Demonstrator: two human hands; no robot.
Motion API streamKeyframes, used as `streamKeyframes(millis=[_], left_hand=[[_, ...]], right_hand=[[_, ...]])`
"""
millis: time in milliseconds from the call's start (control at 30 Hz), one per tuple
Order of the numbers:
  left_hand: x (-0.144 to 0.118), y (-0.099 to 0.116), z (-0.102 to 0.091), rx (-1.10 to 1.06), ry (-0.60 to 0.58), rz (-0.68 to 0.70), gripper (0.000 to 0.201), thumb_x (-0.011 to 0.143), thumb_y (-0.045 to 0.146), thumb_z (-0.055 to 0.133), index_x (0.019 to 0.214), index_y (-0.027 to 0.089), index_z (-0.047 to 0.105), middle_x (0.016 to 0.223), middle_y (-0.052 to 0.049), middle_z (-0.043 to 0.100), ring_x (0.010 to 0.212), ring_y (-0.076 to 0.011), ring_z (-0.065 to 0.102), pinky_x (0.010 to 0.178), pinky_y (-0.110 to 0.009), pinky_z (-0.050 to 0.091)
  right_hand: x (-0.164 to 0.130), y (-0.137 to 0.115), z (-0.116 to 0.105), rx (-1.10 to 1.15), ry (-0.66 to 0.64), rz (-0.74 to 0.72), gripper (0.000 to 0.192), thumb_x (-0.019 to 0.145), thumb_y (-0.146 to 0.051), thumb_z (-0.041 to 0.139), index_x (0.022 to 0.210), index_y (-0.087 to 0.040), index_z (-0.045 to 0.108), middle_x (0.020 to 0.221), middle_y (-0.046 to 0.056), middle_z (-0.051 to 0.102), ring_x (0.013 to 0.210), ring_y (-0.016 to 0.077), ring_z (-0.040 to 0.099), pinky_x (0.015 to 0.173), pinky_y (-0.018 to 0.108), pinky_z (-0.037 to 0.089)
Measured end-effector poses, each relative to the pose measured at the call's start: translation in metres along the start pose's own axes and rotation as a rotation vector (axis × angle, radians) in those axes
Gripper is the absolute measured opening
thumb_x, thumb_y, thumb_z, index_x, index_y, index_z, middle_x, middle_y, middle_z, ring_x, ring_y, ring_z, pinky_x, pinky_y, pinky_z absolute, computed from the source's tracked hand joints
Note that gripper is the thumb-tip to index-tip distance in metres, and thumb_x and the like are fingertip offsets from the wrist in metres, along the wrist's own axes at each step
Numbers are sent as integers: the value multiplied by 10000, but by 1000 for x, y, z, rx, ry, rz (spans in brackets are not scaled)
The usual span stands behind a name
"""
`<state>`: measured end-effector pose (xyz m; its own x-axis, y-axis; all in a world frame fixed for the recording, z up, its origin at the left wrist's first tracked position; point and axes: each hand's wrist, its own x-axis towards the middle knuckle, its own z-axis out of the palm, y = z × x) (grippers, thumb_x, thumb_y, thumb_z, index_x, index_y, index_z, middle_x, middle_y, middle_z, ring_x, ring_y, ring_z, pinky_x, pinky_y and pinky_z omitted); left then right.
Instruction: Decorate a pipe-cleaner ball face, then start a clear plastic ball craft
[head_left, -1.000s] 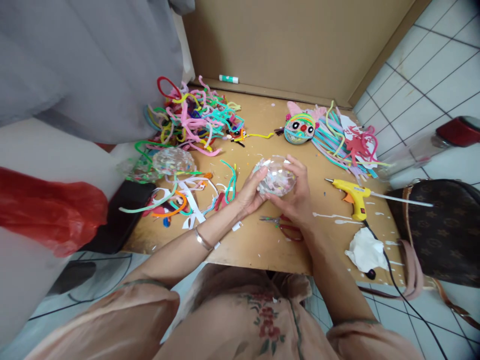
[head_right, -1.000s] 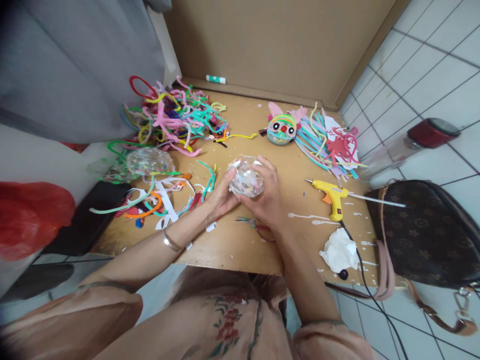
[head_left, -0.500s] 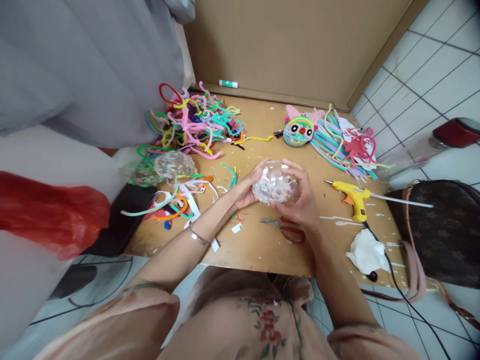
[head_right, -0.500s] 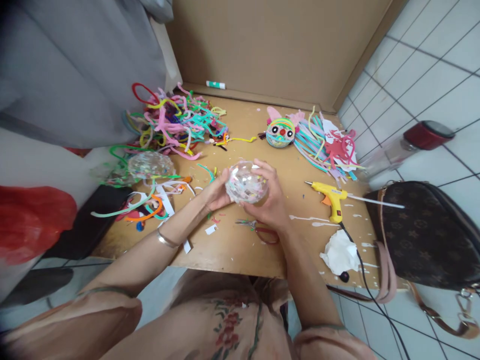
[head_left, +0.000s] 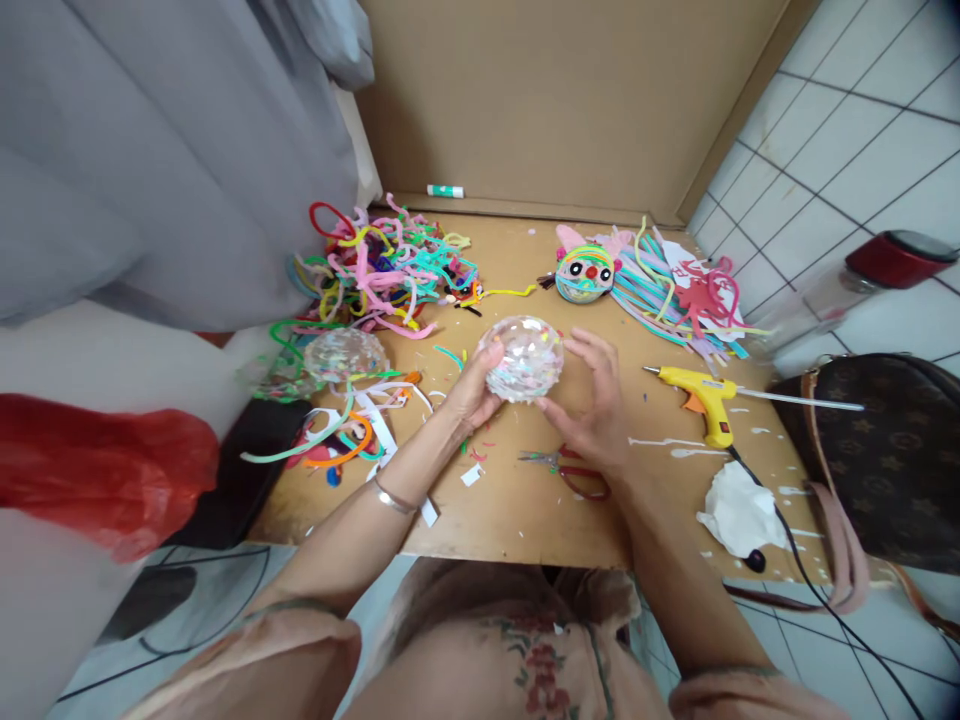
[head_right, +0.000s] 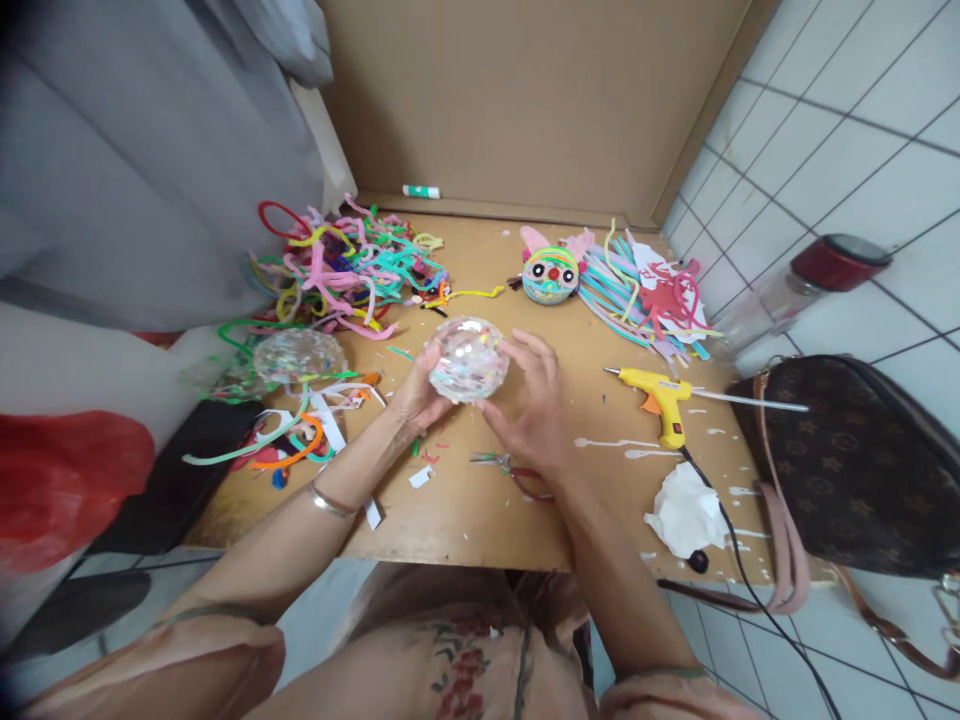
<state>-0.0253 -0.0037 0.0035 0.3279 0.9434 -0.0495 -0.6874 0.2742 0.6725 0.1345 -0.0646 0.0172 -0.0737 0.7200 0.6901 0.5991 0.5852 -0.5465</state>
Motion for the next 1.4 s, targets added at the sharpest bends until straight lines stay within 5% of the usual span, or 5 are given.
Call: streamKeyframes(millis=[167,800,1067,1200,1400], left_hand=[[5,2,-9,137,24,174,745,582,478,886,1228,222,617,1201,-78,723,1187,-285,665,1021,-384,521],[6,-1,-15,284,13,166,892,526,501,923,1304,242,570,1168,-80,716,1114,-278,680,992,-412,531],[4,-4,-10,395,91,171,913,505,551,916,1292,228,585,1154,-82,711,1096,-278,669,975,-407,534],[1,-6,-7,522,148,229,935,513,597,902,1288,197,565,1264,-111,662,1196,-309,622,1052,-434,499],[-7,-1,-3,747,-25,318,972,669,688,779,1443,215,430,1474,-153,529,1379,-345,497,1168,-497,395]], right_hand=[[-5,3,3,-368,13,-110,143,977,-366,564,1014,-235,606,862,46,659,819,239,572,771,392,370],[-1,11,1,-651,-186,-404,283,982,-130,483,720,-212,555,666,26,556,669,192,425,660,320,305],[-3,19,-1,-657,-234,-396,263,974,-133,505,734,-199,592,687,39,611,652,175,505,651,299,390],[-8,26,6,-613,-134,-304,185,963,-172,521,840,-200,656,1043,119,718,835,194,637,743,310,494],[-6,41,4,-366,-75,-232,212,935,-112,490,989,-193,678,1226,144,693,1098,213,693,904,322,581]])
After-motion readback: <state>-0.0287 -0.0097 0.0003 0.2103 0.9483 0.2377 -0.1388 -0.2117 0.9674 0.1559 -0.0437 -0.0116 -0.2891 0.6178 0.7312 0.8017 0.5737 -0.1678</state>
